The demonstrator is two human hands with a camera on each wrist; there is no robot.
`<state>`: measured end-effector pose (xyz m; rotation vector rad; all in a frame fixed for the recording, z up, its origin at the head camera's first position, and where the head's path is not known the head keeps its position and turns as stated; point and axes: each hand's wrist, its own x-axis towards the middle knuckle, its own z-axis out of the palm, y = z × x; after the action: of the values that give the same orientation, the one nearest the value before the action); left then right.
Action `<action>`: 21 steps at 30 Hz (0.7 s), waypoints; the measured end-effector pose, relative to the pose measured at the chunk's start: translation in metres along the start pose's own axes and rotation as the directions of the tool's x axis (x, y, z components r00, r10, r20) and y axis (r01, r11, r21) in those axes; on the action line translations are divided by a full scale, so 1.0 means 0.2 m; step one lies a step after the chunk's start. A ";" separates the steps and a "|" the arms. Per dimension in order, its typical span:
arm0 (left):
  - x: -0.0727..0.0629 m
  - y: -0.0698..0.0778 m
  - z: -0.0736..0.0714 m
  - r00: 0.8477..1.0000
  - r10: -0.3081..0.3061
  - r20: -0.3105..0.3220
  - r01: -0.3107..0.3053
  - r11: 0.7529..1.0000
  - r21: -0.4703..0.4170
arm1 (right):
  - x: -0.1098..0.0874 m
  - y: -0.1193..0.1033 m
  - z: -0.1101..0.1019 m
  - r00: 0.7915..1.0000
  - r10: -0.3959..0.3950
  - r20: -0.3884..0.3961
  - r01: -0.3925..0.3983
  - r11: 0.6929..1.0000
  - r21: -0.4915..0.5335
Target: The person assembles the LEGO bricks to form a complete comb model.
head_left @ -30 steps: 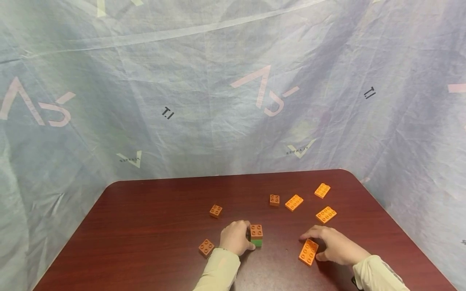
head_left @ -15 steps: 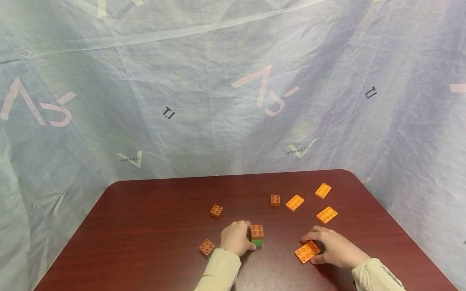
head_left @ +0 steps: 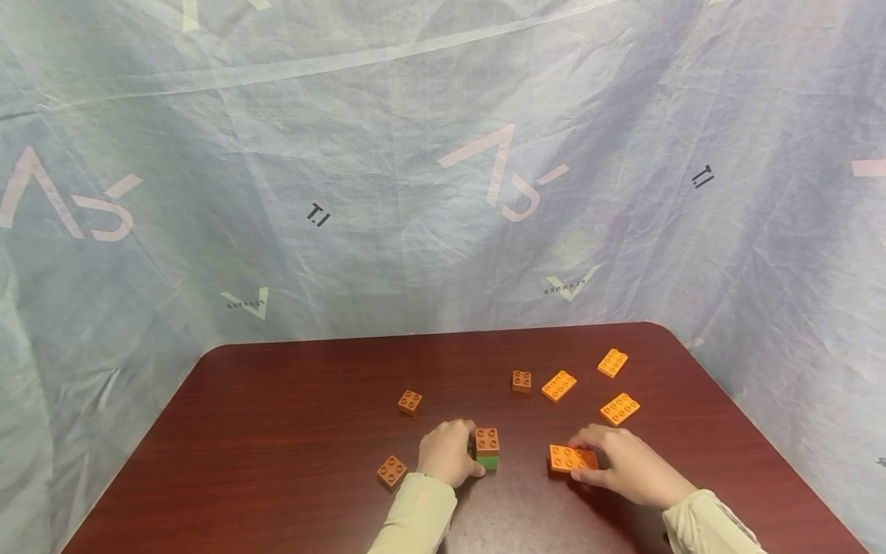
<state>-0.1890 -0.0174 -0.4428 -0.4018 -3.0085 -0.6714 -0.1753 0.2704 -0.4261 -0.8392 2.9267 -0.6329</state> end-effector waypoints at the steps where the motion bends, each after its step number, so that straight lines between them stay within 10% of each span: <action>1: 0.00 0.00 0.00 1.000 0.002 -0.001 -0.002 1.000 0.002 | 0.01 -0.01 -0.01 1.000 0.004 -0.010 -0.004 1.000 0.004; 21: 0.00 0.01 0.00 1.000 -0.015 0.021 0.015 1.000 0.005 | 0.15 -0.21 -0.11 0.989 -0.116 -0.092 0.113 0.993 -0.038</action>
<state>-0.1893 -0.0156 -0.4418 -0.3894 -3.0349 -0.6650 -0.1829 0.2295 -0.3872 -1.0147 2.9974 -0.6501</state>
